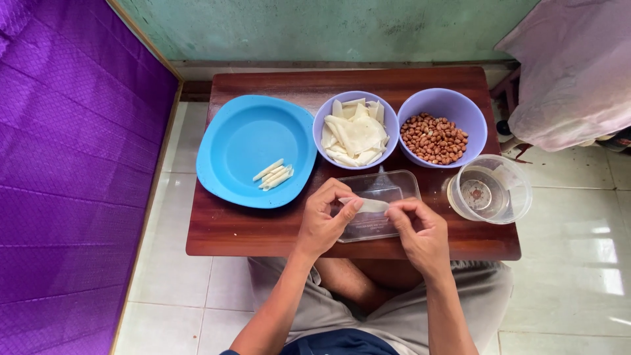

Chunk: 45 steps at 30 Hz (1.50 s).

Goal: Manually assembling nut rolls by placing a peanut on a small wrapper and rolling it into a cylinder.

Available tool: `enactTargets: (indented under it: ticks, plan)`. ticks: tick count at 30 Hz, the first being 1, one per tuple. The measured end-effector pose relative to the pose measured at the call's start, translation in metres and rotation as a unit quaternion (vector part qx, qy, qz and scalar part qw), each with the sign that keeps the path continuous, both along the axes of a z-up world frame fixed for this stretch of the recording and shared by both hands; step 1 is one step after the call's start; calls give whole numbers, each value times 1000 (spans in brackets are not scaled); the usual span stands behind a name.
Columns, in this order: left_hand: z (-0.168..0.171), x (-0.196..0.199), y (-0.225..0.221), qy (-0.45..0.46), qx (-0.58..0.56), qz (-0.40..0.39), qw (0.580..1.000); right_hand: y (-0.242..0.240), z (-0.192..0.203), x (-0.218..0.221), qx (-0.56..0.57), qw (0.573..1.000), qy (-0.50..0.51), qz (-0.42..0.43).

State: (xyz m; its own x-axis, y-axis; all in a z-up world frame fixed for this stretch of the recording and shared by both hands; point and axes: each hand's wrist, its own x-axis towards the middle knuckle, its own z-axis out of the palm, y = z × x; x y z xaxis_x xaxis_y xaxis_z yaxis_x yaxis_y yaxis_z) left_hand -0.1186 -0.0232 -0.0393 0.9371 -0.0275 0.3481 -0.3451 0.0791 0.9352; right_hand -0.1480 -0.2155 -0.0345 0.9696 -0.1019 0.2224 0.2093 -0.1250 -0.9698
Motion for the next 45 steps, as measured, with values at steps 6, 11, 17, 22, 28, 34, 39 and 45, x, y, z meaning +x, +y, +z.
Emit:
enactTargets:
  ticks: [6, 11, 17, 22, 28, 34, 39, 45]
  plan:
    - [-2, -1, -2, 32, -92, -26, 995, -13, 21, 8, 11, 991, -135, -16]
    - [-3, -5, 0, 64, -133, -30, 989, 4, 32, 15, -19, 991, -132, -9]
    - [-14, -4, 5, 96, -116, 0, 989, 19, 3, 24, -48, 999, -8, -10]
    - [-15, -5, 7, 128, -108, 4, 986, 20, 4, 22, -36, 999, 17, -13]
    - [-17, -4, 2, 128, -106, 3, 986, 17, 1, 20, -21, 1000, -9, -4]
    - [-17, -3, -7, 128, -106, -3, 986, 19, 14, 7, -34, 993, 50, 97]
    - [4, -5, -10, 142, -53, 9, 988, 27, 25, 5, -9, 996, 61, 57]
    - [3, -3, 0, 118, -2, 15, 993, 21, 19, 4, -9, 998, 62, 22]
